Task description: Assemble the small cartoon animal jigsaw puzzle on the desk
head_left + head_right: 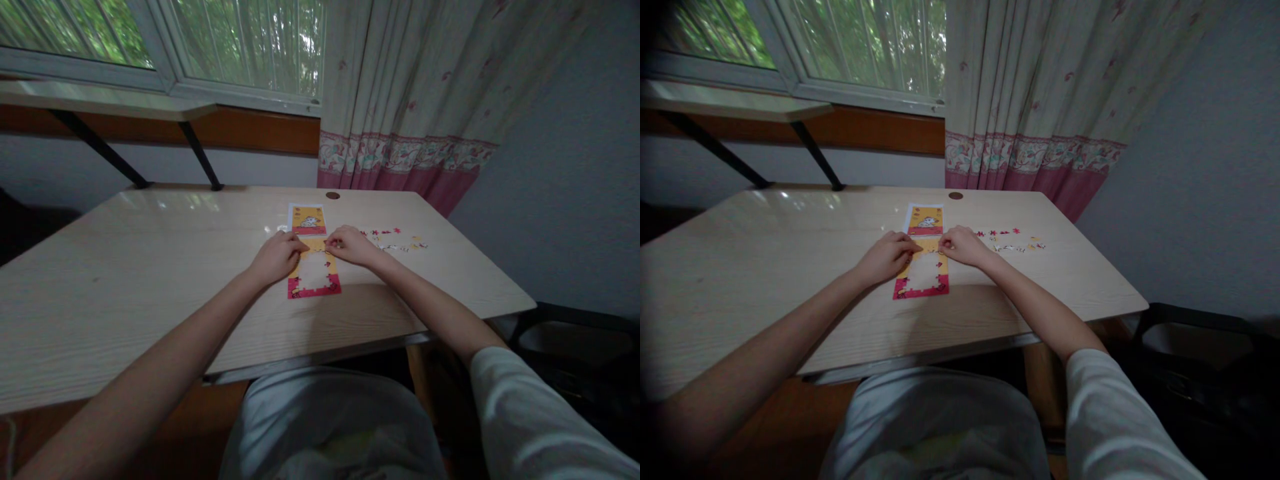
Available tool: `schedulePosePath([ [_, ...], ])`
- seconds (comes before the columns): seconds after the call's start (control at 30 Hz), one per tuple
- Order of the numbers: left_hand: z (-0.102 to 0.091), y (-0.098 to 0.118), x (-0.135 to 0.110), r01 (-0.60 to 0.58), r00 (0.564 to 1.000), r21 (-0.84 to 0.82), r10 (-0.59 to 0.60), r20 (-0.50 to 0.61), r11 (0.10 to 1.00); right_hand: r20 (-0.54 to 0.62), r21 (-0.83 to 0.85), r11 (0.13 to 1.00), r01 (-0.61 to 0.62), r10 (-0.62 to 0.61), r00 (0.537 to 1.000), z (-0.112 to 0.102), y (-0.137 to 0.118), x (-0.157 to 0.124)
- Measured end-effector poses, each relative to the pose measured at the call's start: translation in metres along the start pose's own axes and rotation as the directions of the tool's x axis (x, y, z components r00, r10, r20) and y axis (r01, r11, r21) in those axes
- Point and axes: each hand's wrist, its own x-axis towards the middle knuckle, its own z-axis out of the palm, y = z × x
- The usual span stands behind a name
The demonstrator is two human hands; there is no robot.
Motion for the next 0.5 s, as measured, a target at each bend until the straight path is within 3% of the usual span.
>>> schedulePosePath([
  [0.5, 0.0021, 0.0094, 0.0039, -0.058, 0.997, 0.040, 0.056, 0.048, 0.998, 0.034, 0.015, 1.000, -0.016, 0.015, 0.999, -0.0022, -0.0014, 0.0013],
])
